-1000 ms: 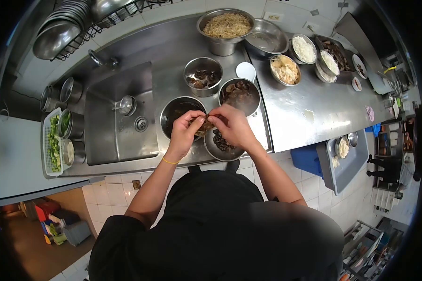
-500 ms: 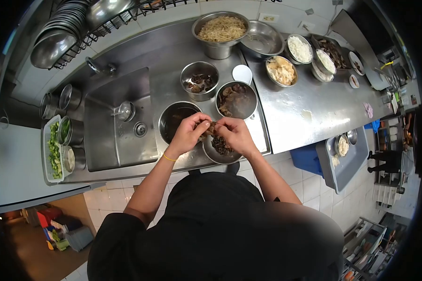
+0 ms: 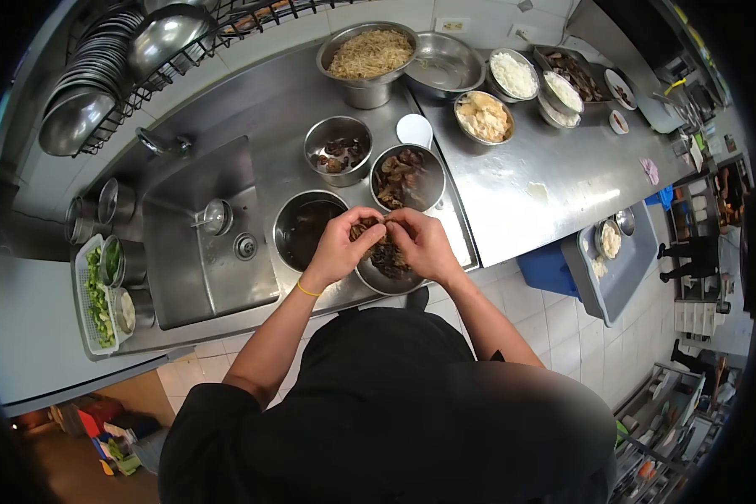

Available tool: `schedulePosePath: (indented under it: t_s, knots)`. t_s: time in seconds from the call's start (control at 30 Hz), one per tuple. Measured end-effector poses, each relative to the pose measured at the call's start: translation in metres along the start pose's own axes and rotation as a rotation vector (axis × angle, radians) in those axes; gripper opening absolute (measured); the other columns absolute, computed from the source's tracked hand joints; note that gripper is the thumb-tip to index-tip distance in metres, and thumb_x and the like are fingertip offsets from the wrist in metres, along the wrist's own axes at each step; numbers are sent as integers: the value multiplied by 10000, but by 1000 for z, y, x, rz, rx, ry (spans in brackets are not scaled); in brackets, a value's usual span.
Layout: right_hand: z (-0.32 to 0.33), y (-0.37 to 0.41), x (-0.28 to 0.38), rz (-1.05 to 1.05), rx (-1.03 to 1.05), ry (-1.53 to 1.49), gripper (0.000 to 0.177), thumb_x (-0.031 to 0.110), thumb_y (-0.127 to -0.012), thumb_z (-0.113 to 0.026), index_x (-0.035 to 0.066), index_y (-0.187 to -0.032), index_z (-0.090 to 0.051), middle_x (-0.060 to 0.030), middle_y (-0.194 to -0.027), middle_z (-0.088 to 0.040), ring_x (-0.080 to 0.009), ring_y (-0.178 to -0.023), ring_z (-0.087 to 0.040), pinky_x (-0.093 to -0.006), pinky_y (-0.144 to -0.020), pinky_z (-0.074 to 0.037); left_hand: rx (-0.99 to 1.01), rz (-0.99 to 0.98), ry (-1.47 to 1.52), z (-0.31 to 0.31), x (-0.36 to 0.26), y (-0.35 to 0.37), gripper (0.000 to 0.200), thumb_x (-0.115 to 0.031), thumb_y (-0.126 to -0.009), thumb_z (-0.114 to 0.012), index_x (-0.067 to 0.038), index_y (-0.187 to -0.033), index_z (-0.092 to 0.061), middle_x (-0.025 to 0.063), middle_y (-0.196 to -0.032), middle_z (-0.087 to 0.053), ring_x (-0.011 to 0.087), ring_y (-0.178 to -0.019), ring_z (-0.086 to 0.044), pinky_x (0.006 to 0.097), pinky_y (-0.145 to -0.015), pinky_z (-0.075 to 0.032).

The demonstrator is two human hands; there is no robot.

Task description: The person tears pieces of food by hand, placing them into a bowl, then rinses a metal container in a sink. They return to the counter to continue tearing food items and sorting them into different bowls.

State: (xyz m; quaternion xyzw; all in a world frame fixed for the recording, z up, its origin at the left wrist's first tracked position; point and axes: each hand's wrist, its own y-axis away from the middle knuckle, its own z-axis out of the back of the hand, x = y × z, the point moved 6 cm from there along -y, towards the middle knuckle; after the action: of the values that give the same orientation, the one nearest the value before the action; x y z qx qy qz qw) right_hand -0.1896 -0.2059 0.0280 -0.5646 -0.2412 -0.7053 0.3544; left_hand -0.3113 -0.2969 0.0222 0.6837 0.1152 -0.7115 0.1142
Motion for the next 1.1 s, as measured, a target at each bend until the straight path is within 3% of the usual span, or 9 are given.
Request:
schedulePosePath:
  t_s: [0.23,0.47,0.67,0.73,0.77,0.83,0.87,0.93,1.1]
  knots:
    - [-2,5,-10,-225,90,-236,184,92,-985,-528,-18,-1086,-634,-40,-756,-630,-86,-654,-574,-248,-601,-480,-56,119,201,4,17,0,172,-102,-945,-622,26,-1052,-664,37,-958,-671,75,-885,-598,235,-815,-485]
    - [-5,7,-15,-174,97,-471,203,126,-1001,-532,-38,-1083,-620,-57,-814,-633,-105,-662,-585,-244,-616,-493,-102,113,259,6,11,5,183,-115,-955,-616,24,-1063,-666,25,-954,-673,68,-866,-599,232,-798,-483]
    - [12,13,-24,30,-154,118,212,167,-976,-589,-35,-997,-652,-68,-758,-648,-127,-660,-598,-296,-603,-486,-137,45,91,16,10,9,173,-125,-957,-621,7,-1059,-667,12,-962,-665,63,-881,-587,229,-811,-471]
    - [-3,14,-41,-114,244,678,208,172,-942,-649,-35,-962,-660,-83,-738,-657,-123,-661,-595,-314,-604,-483,-153,27,79,19,11,11,169,-124,-956,-621,5,-1056,-667,9,-960,-663,62,-883,-584,230,-815,-469]
    - [-6,17,-44,-116,244,676,208,172,-942,-649,-35,-962,-660,-83,-738,-657,-123,-661,-595,-314,-604,-483,-159,43,82,20,13,13,163,-121,-956,-621,5,-1048,-667,10,-960,-661,64,-886,-582,231,-820,-467]
    - [4,19,-42,-105,-106,246,213,166,-923,-682,-35,-990,-654,-72,-839,-685,-123,-704,-611,-309,-638,-495,-170,58,85,22,14,14,157,-118,-955,-621,5,-1040,-666,10,-961,-660,66,-889,-580,232,-825,-466]
    - [0,18,-37,-110,-106,243,213,166,-923,-682,-35,-990,-654,-72,-839,-685,-123,-704,-611,-309,-638,-495,-168,51,65,22,13,15,152,-115,-956,-620,5,-1038,-663,10,-960,-659,65,-891,-578,231,-827,-464]
    - [-1,10,-17,-9,-196,-325,226,156,-874,-730,2,-1025,-663,-22,-789,-651,-104,-629,-562,-267,-586,-469,-163,40,46,18,11,15,147,-111,-956,-618,5,-1036,-659,10,-959,-658,64,-892,-576,230,-828,-463]
    - [-23,6,-20,-111,-54,-366,201,79,-856,-739,21,-1029,-652,17,-788,-616,-31,-696,-530,-196,-625,-439,-187,-40,19,9,0,17,142,-107,-964,-610,-1,-1050,-648,8,-946,-651,59,-875,-570,221,-804,-460]
